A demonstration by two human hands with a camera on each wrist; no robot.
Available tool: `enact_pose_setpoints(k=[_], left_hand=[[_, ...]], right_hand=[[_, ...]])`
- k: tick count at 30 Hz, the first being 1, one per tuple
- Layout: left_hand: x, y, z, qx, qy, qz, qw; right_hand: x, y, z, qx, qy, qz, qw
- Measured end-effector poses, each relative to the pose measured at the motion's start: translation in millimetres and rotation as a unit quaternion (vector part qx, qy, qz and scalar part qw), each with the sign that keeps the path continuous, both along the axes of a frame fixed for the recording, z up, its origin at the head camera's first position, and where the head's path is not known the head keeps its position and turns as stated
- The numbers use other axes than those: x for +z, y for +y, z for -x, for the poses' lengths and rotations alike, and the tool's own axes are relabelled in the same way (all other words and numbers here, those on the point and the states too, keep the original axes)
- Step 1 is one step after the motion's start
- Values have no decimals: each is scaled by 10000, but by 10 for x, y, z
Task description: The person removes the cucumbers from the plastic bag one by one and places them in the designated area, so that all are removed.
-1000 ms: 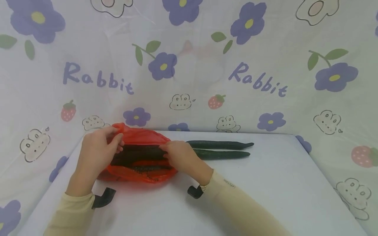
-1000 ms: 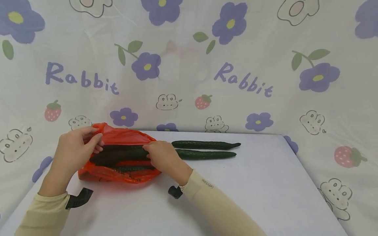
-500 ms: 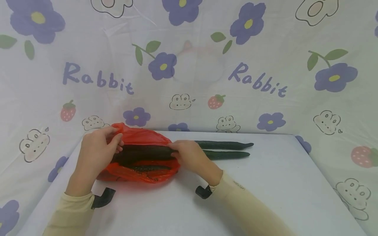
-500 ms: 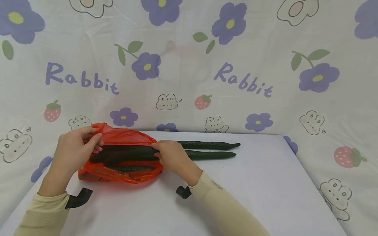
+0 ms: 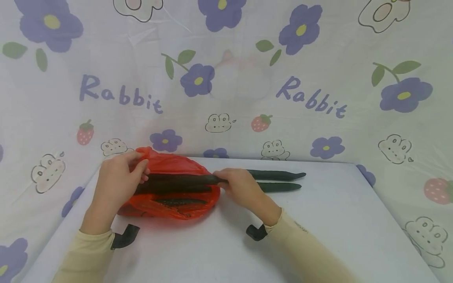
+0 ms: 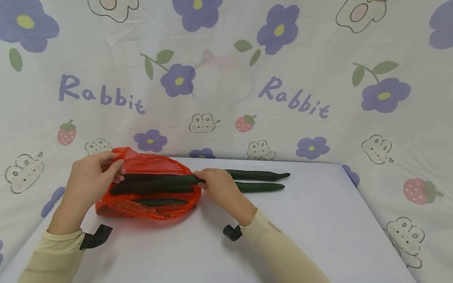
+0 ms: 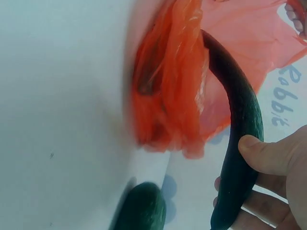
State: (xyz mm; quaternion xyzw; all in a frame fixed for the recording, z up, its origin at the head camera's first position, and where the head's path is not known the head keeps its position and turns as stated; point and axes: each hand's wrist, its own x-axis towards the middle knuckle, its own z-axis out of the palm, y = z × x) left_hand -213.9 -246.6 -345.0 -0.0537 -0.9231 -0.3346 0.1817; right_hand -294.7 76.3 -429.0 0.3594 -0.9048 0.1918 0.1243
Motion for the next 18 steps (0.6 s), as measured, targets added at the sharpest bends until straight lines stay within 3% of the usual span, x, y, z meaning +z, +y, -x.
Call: enact_pose_setpoints(k=[18], left_hand=[[11, 30, 17, 73, -113, -33, 9999]], right_hand=[[40, 295, 40, -60, -188, 267, 9994]])
